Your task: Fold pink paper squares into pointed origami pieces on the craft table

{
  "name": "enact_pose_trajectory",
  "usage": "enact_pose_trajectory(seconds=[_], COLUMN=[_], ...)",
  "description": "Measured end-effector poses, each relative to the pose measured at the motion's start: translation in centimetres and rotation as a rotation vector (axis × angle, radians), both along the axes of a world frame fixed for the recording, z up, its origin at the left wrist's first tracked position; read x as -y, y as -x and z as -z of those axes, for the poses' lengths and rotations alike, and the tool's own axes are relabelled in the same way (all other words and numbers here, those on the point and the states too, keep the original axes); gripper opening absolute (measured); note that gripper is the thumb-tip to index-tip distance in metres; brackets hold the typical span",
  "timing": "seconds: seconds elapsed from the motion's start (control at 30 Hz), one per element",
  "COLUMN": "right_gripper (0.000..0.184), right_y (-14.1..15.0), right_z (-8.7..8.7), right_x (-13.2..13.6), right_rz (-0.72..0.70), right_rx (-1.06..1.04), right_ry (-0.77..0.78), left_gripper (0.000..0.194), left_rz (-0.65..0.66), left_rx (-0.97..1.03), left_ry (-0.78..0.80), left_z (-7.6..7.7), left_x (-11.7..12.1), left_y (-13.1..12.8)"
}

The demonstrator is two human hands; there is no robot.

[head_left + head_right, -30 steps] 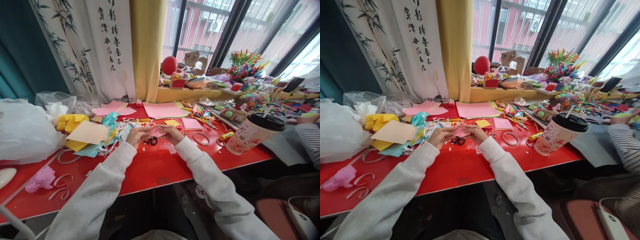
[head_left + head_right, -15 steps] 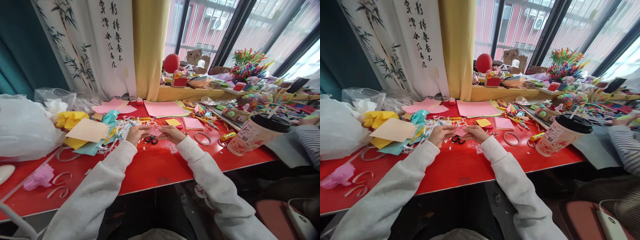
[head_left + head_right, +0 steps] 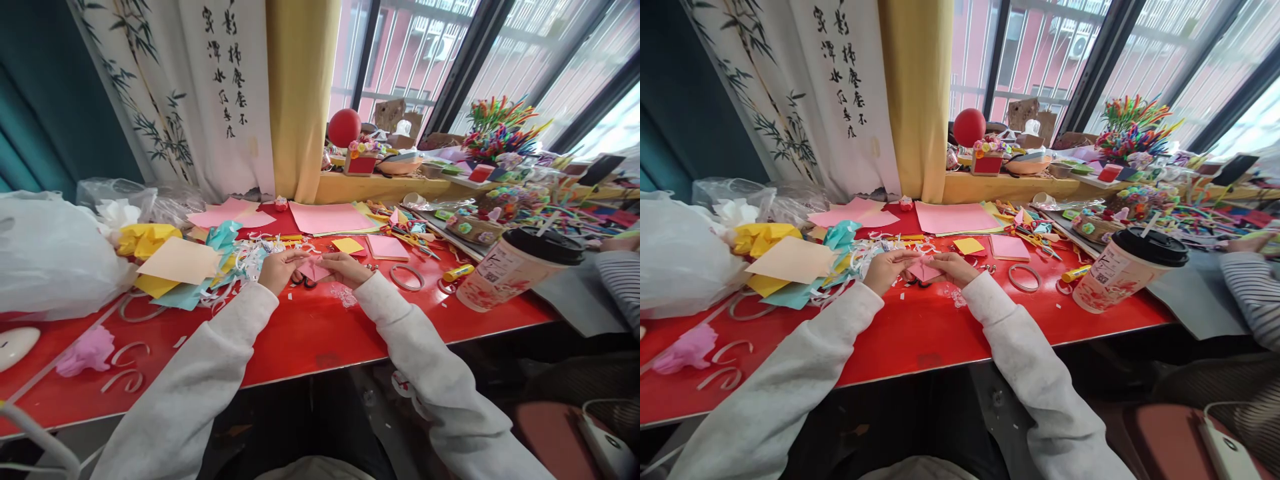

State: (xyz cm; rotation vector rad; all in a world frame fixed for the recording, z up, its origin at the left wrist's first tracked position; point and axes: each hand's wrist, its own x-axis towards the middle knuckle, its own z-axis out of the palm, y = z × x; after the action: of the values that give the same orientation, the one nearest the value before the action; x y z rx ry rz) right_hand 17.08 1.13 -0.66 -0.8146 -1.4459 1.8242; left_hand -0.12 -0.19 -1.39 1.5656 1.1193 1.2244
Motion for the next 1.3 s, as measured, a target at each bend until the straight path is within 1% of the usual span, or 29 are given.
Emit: enact_pose_trajectory(seconds=[0.07, 0.13, 0.2, 0.27, 0.33, 0.43, 0.57, 0.73, 0.87, 1.03, 1.13, 1.2, 1.3], right_gripper=[0.021, 0.021, 0.024, 0.032, 0.033, 0.030, 0.034, 0.019, 0.014, 0.019, 0.020, 0.020, 0.025], right_y=[0.03, -0.01, -0.08, -0.14, -0.21, -0.37, -0.56, -0.51, -0.29, -0.10, -0.15, -0.20, -0.30], right_z=[0.27, 0.53, 0.62, 0.46, 0.18, -0.07, 0.23, 0.64, 0.81, 0.84, 0.66, 0.54, 0.46], right_x=[-0.14, -0.34, -0.48, -0.47, -0.36, -0.24, -0.45, -0.71, -0.70, -0.52, -0.35, -0.28, -0.30], right_rz=[0.025, 0.034, 0.047, 0.054, 0.042, 0.009, 0.043, 0.058, 0.082, 0.034, 0.001, -0.017, -0.021], right_rx=[0.025, 0.059, 0.068, 0.056, 0.055, 0.052, 0.020, 0.047, 0.037, 0.043, 0.041, 0.039, 0.024], right_ry=[-0.033, -0.056, -0.053, -0.022, 0.013, 0.026, 0.009, 0.037, 0.041, 0.030, 0.013, 0.008, 0.010], left_gripper=[0.033, 0.036, 0.039, 0.037, 0.034, 0.031, 0.034, 0.031, 0.029, 0.028, 0.028, 0.029, 0.035], left_rz=[-0.002, 0.063, 0.143, 0.180, 0.174, 0.145, 0.137, 0.127, 0.123, 0.112, 0.115, 0.130, 0.159], left_rx=[-0.012, 0.019, 0.059, 0.097, 0.124, 0.135, 0.145, 0.165, 0.176, 0.146, 0.134, 0.114, 0.116], left_ry=[0.042, 0.140, 0.227, 0.259, 0.256, 0.242, 0.253, 0.290, 0.295, 0.277, 0.240, 0.213, 0.197], left_z=[-0.12, -0.28, -0.42, -0.50, -0.54, -0.57, -0.47, -0.18, -0.11, 0.05, 0.15, 0.11, -0.07], left_x=[0.05, 0.05, 0.03, 0.02, 0.05, 0.12, 0.09, -0.01, -0.01, -0.17, -0.30, -0.30, -0.15], left_y=[0.04, 0.15, 0.28, 0.37, 0.38, 0.32, 0.36, 0.41, 0.34, 0.25, 0.15, 0.09, 0.09])
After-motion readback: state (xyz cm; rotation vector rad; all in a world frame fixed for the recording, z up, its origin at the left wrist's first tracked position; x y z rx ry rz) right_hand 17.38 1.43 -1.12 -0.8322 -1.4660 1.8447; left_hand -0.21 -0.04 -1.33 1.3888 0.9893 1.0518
